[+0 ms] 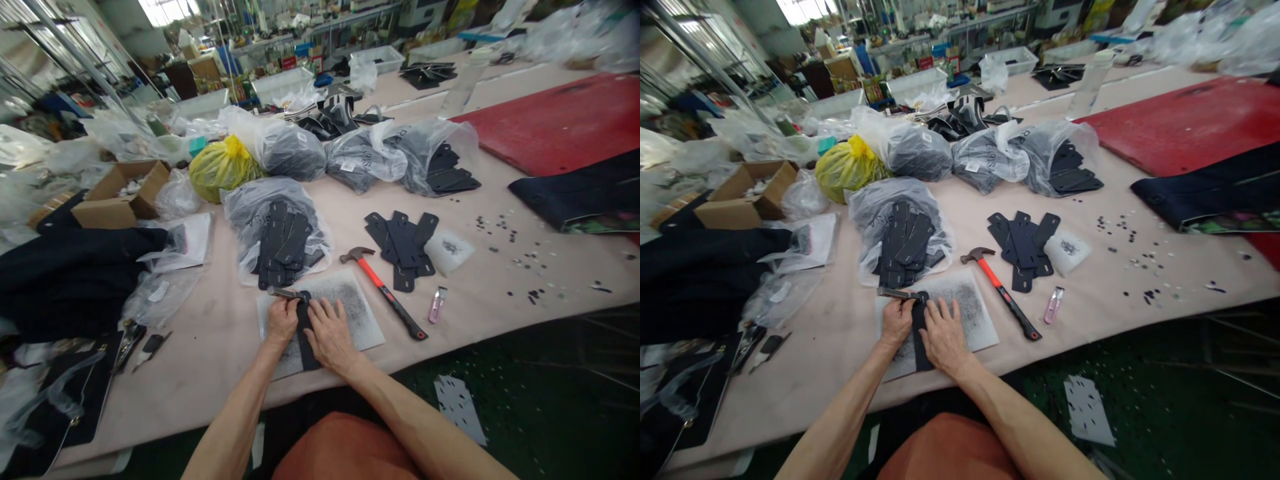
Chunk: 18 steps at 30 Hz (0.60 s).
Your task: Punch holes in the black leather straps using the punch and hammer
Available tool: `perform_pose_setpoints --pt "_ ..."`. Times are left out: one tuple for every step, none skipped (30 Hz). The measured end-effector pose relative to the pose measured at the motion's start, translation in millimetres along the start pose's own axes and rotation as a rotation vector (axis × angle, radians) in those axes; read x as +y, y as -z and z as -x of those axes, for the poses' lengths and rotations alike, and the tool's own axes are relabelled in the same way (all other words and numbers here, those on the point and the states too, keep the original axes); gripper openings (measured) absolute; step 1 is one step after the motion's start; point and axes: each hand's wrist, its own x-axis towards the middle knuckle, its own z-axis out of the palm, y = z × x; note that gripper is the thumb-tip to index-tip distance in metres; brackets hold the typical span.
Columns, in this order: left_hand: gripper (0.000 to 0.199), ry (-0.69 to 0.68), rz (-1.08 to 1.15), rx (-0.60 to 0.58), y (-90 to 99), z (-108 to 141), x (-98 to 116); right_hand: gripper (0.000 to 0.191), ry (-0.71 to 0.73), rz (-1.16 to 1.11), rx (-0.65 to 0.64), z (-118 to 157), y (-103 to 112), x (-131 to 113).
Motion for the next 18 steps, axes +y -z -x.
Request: perform_pose_setpoints --pt "0.020 -0.003 0.002 0.000 -0.3 0.1 0.0 0.046 -0.001 -0.001 -0.001 -0.4 -0.2 -0.1" --pt "0.020 -0.007 0.002 0.000 -0.5 0.2 0.0 0.046 -0.003 -0.003 0.000 -0.7 -0.4 -0.1" --pt "0.020 -0.011 0.002 -0.001 -0.7 0.2 0.0 0.046 -0.006 -0.005 0.002 -0.7 -0.4 -0.1" --pt "0.020 -0.015 0.002 -0.004 -0.8 0.3 0.1 0.046 -0.009 -0.007 0.003 -0.7 -0.4 -0.1" --pt "0.020 -0.019 0.004 -0.008 -0.7 0.3 0.3 0.046 -0.011 -0.011 0.000 -0.5 -0.3 -0.1" --pt "0.020 -0.020 0.005 -0.013 -0.5 0.2 0.6 0.046 -0.012 -0.015 -0.003 -0.3 0.0 -0.1" --pt "0.020 -0.021 0.006 -0.019 -0.3 0.2 0.9 0.046 -0.014 -0.019 -0.008 -0.2 0.5 -0.1" --pt "0.021 -0.021 0.003 -0.027 0.0 0.2 1.2 0.046 -0.016 -0.025 -0.014 -0.2 1.1 -0.1" --pt "0.021 -0.021 -0.002 -0.035 0.4 0.2 1.6 0.047 -0.019 -0.030 -0.019 -0.2 1.8 -0.1" --pt "0.021 -0.021 -0.009 -0.044 0.7 0.1 1.9 0.047 -0.022 -0.037 -0.023 -0.3 2.5 0.0" --pt "0.022 -0.021 -0.017 -0.052 0.9 0.0 2.2 0.047 -0.025 -0.043 -0.025 -0.4 3.2 0.0" --pt "0.022 -0.021 -0.025 -0.060 1.0 0.0 2.3 0.047 -0.027 -0.050 -0.026 -0.6 3.8 0.2" --pt "0.022 -0.020 -0.034 -0.067 1.0 -0.1 2.2 0.047 -0.028 -0.056 -0.026 -0.7 4.2 0.3" --pt "0.023 -0.019 -0.040 -0.071 0.8 -0.1 2.0 0.047 -0.029 -0.063 -0.025 -0.9 4.4 0.5" --pt "0.023 -0.018 -0.045 -0.076 0.4 -0.1 1.6 0.047 -0.031 -0.068 -0.024 -1.0 4.5 0.7" --pt "0.024 -0.019 -0.049 -0.079 0.0 -0.1 1.1 0.047 -0.033 -0.073 -0.023 -1.1 4.5 0.9" --pt "0.024 -0.019 -0.050 -0.082 -0.4 -0.1 0.5 0.047 -0.035 -0.077 -0.022 -1.2 4.4 1.1" --pt "0.024 -0.020 -0.050 -0.084 -0.8 -0.2 -0.1 0.047 -0.037 -0.080 -0.022 -1.3 4.2 1.3"
